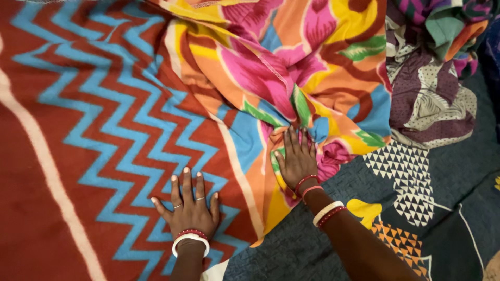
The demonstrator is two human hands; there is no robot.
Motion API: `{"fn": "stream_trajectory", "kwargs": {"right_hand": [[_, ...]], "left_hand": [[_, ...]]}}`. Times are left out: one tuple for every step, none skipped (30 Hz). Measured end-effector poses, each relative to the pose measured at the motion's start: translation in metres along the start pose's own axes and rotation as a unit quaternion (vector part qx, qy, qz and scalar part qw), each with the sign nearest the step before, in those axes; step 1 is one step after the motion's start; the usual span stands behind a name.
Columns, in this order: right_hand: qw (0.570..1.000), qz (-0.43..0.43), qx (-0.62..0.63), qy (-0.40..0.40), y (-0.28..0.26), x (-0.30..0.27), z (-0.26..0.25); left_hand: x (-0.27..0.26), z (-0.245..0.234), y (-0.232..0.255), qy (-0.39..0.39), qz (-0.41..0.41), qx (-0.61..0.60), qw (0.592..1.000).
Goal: The person folds a large colorful patterned cloth on a bed. They smooth the fabric, fold it in half, and then fold it again into a smaller rectangle, adjusting the edges to align them neatly.
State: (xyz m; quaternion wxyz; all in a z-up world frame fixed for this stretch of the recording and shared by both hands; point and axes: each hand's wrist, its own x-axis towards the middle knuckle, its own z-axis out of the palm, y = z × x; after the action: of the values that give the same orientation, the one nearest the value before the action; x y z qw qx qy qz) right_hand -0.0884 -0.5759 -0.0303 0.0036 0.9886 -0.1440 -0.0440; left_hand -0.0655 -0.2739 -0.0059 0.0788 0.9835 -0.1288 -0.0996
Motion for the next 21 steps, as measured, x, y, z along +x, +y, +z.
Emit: {"fn": "stream_trajectory", "kwargs": {"right_hand": [[1.0,0.003,-0.004,-0.004,-0.001,0.001,0.001],[1.0,0.007,-0.008,-0.008,-0.001,0.002,0.002],[1.0,0.006,-0.004,-0.007,-0.001,0.003,0.002],[1.0,0.004,0.001,-0.005,-0.001,0.003,0.002],[1.0,0.001,0.004,-0.003,0.001,0.004,0.003],[1.0,-0.001,0.002,-0.002,0.002,0.004,0.003],[1.0,-0.004,0.001,-0.003,0.004,0.005,0.004],[1.0,-0.008,0.0,-0.003,0.005,0.006,0.004],[1.0,-0.007,0.004,-0.011,0.004,0.006,0.004],[1.0,-0.006,0.009,-0.018,0.004,0.006,0.004],[1.0,-0.006,0.012,-0.026,0.003,0.006,0.004],[0.999,-0.014,0.022,-0.022,0.002,0.005,0.003],[0.999,-0.018,0.03,-0.015,0.003,0.006,0.001],[0.999,-0.021,0.038,-0.008,0.003,0.008,-0.001],[0.999,-0.021,0.043,-0.01,0.005,0.008,-0.002],[0.999,-0.02,0.047,-0.012,0.007,0.007,-0.002],[0.998,-0.023,0.054,-0.017,0.007,0.004,-0.003],[0.998,-0.03,0.055,-0.017,0.009,0.001,-0.004],[0.998,-0.036,0.056,-0.011,0.009,0.003,-0.005],[0.997,-0.042,0.057,-0.006,0.009,0.006,-0.005],[0.997,-0.046,0.061,-0.003,0.008,0.008,-0.005]], "left_hand": [[0.0,0.0,0.0,0.007,0.0,-0.001,1.0],[0.0,0.001,0.0,0.014,-0.001,-0.002,1.0],[0.001,0.0,0.001,0.02,0.0,-0.004,1.0],[0.001,0.0,0.001,0.018,-0.002,0.002,1.0],[0.001,0.0,0.002,0.017,-0.005,0.006,1.0],[0.0,0.001,0.003,0.015,-0.008,0.011,1.0],[0.0,0.0,0.003,0.027,-0.007,0.01,1.0],[-0.001,-0.001,0.004,0.04,-0.007,0.009,0.999],[-0.001,-0.001,0.004,0.053,-0.008,0.009,0.999],[-0.002,-0.002,0.006,0.056,-0.02,0.004,0.998],[-0.003,-0.004,0.01,0.058,-0.033,-0.001,0.998],[-0.004,-0.005,0.017,0.061,-0.046,-0.007,0.997],[-0.001,-0.006,0.029,0.082,-0.082,-0.037,0.993],[0.002,-0.005,0.045,0.103,-0.117,-0.067,0.986],[0.0,-0.001,0.063,0.12,-0.154,-0.101,0.976],[0.003,0.005,0.083,0.128,-0.164,-0.108,0.972],[0.006,0.009,0.104,0.135,-0.179,-0.114,0.968],[0.005,0.012,0.119,0.142,-0.195,-0.119,0.963],[0.007,0.013,0.127,0.143,-0.185,-0.107,0.966],[0.008,0.015,0.135,0.144,-0.174,-0.095,0.969],[0.011,0.015,0.139,0.144,-0.163,-0.081,0.973]]}}
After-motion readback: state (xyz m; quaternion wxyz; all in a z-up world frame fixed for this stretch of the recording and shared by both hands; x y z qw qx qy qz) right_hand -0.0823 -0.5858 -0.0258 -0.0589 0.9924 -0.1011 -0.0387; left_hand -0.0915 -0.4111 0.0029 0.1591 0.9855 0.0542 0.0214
